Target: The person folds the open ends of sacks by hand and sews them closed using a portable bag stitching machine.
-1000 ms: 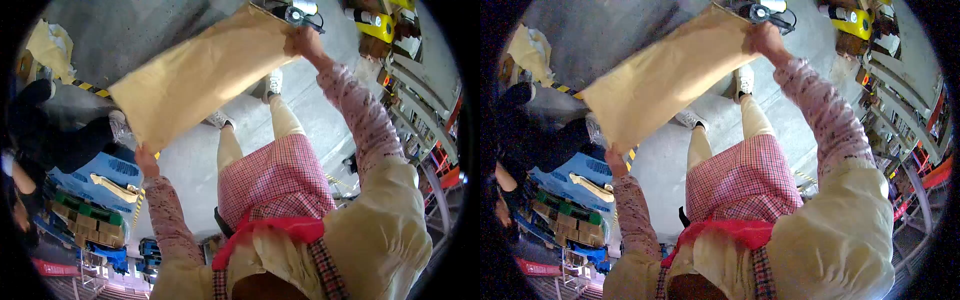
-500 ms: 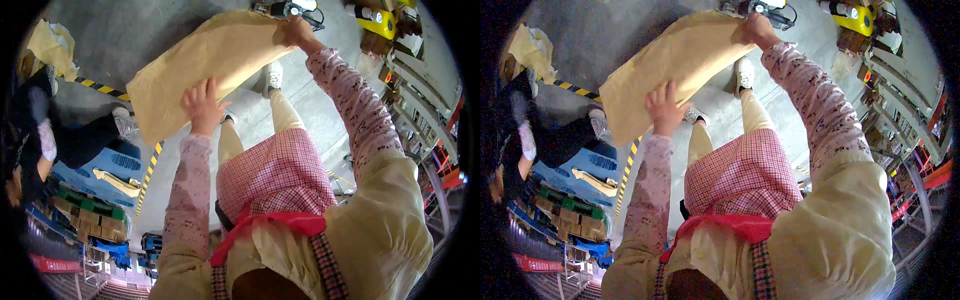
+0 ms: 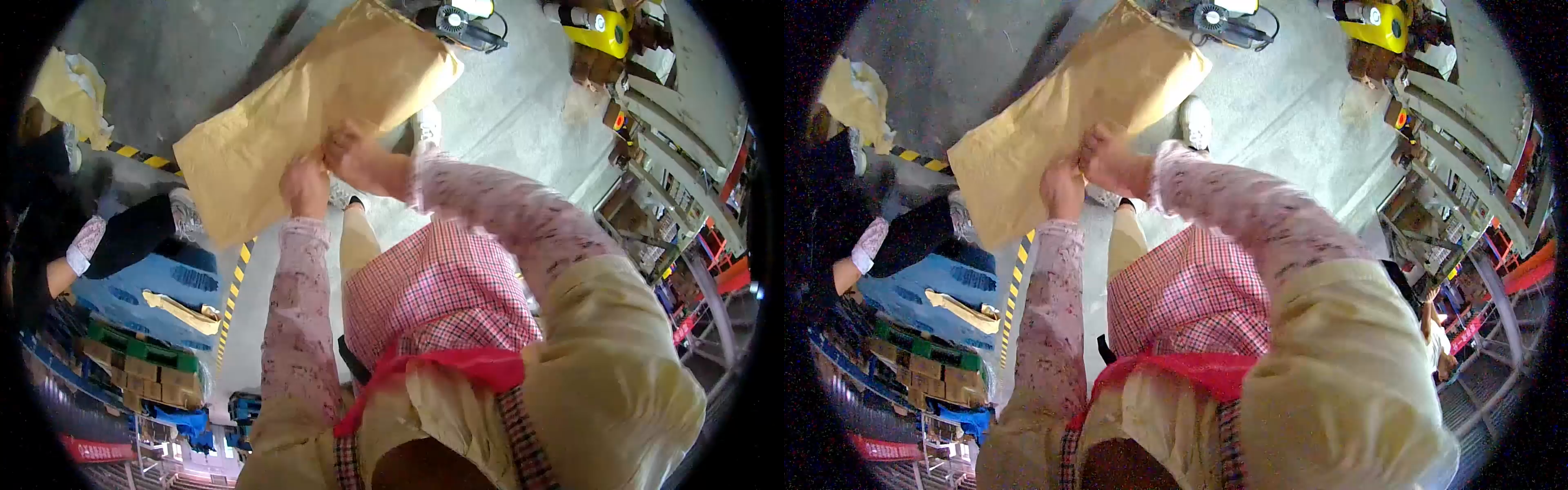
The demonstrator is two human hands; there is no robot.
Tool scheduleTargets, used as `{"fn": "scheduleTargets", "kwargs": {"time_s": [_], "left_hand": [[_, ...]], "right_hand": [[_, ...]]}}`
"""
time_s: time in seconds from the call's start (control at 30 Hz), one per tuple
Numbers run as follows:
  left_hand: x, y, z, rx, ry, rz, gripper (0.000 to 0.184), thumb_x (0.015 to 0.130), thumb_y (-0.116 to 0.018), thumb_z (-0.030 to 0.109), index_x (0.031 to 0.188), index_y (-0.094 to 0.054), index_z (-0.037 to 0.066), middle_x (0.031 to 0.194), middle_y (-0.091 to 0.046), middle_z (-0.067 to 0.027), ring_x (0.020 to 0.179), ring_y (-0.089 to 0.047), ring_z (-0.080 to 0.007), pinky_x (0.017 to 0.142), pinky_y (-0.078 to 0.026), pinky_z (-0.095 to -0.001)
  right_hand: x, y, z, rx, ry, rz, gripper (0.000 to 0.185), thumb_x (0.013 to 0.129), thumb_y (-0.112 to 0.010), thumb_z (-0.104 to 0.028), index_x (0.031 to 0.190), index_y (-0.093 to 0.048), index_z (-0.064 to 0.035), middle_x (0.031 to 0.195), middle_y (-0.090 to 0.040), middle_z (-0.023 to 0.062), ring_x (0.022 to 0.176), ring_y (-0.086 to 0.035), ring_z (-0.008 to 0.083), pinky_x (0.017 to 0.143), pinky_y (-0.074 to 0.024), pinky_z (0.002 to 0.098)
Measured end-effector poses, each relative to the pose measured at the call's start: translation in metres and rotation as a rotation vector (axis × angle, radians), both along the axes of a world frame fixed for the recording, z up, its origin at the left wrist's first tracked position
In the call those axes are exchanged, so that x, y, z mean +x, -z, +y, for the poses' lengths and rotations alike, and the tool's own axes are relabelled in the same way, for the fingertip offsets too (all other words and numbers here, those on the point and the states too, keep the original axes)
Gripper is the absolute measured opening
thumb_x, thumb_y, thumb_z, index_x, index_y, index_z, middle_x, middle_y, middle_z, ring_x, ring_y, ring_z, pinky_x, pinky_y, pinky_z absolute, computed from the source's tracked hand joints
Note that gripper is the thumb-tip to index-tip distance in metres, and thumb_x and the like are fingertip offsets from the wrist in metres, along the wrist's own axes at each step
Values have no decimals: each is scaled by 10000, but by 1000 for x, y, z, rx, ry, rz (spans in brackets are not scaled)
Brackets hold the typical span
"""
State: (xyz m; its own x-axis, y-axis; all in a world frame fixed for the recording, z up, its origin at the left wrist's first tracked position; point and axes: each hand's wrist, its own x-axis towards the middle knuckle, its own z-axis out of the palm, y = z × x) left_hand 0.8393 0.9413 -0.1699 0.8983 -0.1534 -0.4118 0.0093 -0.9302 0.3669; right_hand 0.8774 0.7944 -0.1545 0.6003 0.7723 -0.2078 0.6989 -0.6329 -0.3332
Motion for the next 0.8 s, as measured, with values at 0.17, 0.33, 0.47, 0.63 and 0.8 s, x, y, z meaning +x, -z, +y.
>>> {"fn": "scheduleTargets", "kwargs": {"time_s": [0.17,0.33,0.47,0.63,0.8], "left_hand": [[8,-15,0,-9,-153,216,315,746,-526,71,1036,-636,127,917,-626,-120,830,-596,-310,734,-470,-395],[-9,4,20,-68,-71,38,290,767,-520,120,1035,-626,104,1000,-620,-118,891,-593,-298,774,-462,-389],[-69,25,96,178,-15,-109,309,792,-505,97,1087,-595,121,1102,-593,-88,1028,-546,-255,814,-438,-374],[-101,-3,197,362,-73,148,354,796,-479,29,1113,-592,137,1067,-609,-118,964,-582,-283,777,-459,-396],[-101,0,224,267,-117,439,421,779,-451,-24,1150,-572,136,1034,-612,-159,972,-578,-327,805,-463,-428]], "right_hand": [[41,0,-44,-183,-33,-76,144,570,-603,-171,675,-647,-81,779,-621,89,780,-589,247,714,-483,344],[118,-18,-175,-56,-120,-408,185,695,-579,-129,867,-644,-109,944,-608,40,893,-570,193,764,-483,362],[117,-14,-176,-239,-64,-75,342,721,-563,-64,1062,-588,-57,1160,-566,57,1080,-529,201,882,-461,312],[124,1,-185,189,-53,114,278,777,-511,-110,1036,-577,-35,987,-574,106,951,-558,249,864,-451,326],[128,-17,-166,-8,11,229,253,812,-473,-85,1044,-570,-52,1077,-575,120,1028,-539,274,865,-467,326]]}}
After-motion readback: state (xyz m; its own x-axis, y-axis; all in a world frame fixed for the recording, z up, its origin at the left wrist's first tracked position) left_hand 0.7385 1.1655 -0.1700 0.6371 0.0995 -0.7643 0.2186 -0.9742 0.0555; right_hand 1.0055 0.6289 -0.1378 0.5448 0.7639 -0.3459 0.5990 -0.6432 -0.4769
